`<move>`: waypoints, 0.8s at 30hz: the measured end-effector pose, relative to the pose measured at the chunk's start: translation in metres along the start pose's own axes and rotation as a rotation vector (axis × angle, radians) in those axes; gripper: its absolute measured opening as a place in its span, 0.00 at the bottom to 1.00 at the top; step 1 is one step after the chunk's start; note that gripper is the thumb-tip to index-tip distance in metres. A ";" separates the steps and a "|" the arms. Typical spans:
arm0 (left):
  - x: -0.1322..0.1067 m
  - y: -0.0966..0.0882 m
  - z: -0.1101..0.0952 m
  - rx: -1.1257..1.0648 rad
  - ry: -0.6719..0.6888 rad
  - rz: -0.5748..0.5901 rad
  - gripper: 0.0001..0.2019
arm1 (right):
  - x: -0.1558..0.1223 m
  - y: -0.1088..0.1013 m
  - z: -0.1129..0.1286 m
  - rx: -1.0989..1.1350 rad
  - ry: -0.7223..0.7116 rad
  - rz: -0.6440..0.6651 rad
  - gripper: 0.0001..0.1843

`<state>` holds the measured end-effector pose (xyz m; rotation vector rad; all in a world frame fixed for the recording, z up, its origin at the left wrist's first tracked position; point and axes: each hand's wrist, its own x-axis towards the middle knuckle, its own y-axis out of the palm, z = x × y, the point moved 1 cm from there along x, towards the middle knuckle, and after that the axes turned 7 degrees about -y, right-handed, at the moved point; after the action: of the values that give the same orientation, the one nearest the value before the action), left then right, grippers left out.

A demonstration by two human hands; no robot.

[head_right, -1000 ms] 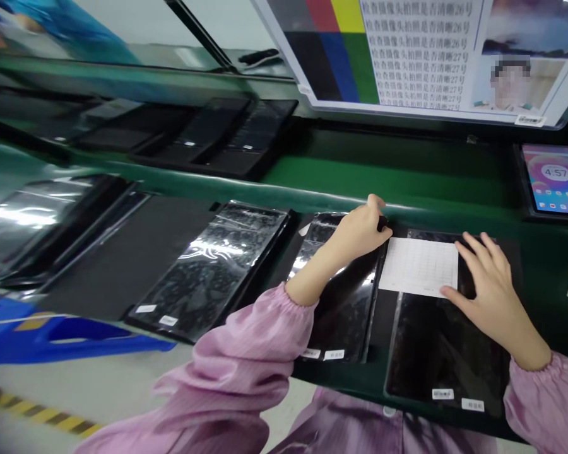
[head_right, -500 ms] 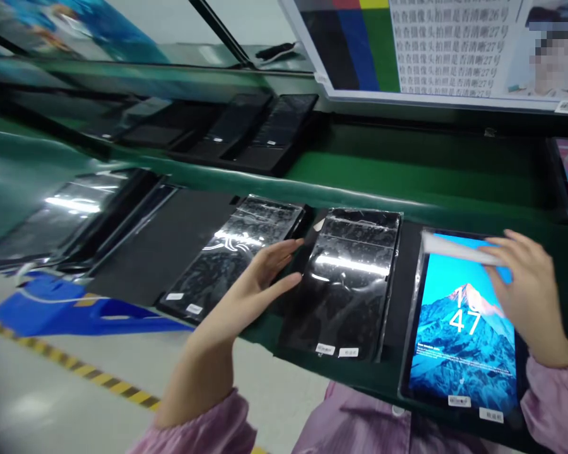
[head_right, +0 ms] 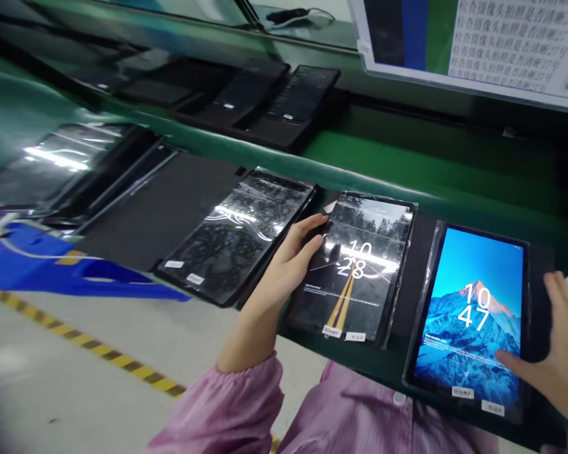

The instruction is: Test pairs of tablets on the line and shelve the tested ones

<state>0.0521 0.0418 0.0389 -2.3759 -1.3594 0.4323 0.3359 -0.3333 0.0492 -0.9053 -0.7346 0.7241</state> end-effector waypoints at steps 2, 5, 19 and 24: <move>-0.003 -0.002 -0.001 -0.031 -0.023 0.063 0.26 | 0.007 0.013 -0.001 0.020 -0.013 0.027 0.68; -0.014 -0.014 0.000 -0.044 -0.041 0.174 0.30 | 0.020 0.019 -0.005 0.118 0.117 -0.109 0.55; -0.033 -0.035 0.013 0.184 0.075 0.405 0.58 | -0.021 -0.016 0.032 0.141 0.160 0.302 0.60; -0.049 -0.037 0.012 0.210 0.081 0.450 0.65 | -0.030 -0.017 0.055 0.042 0.186 0.407 0.74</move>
<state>-0.0050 0.0183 0.0492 -2.4777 -0.6973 0.5601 0.2790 -0.3411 0.0798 -1.0821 -0.3705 0.9937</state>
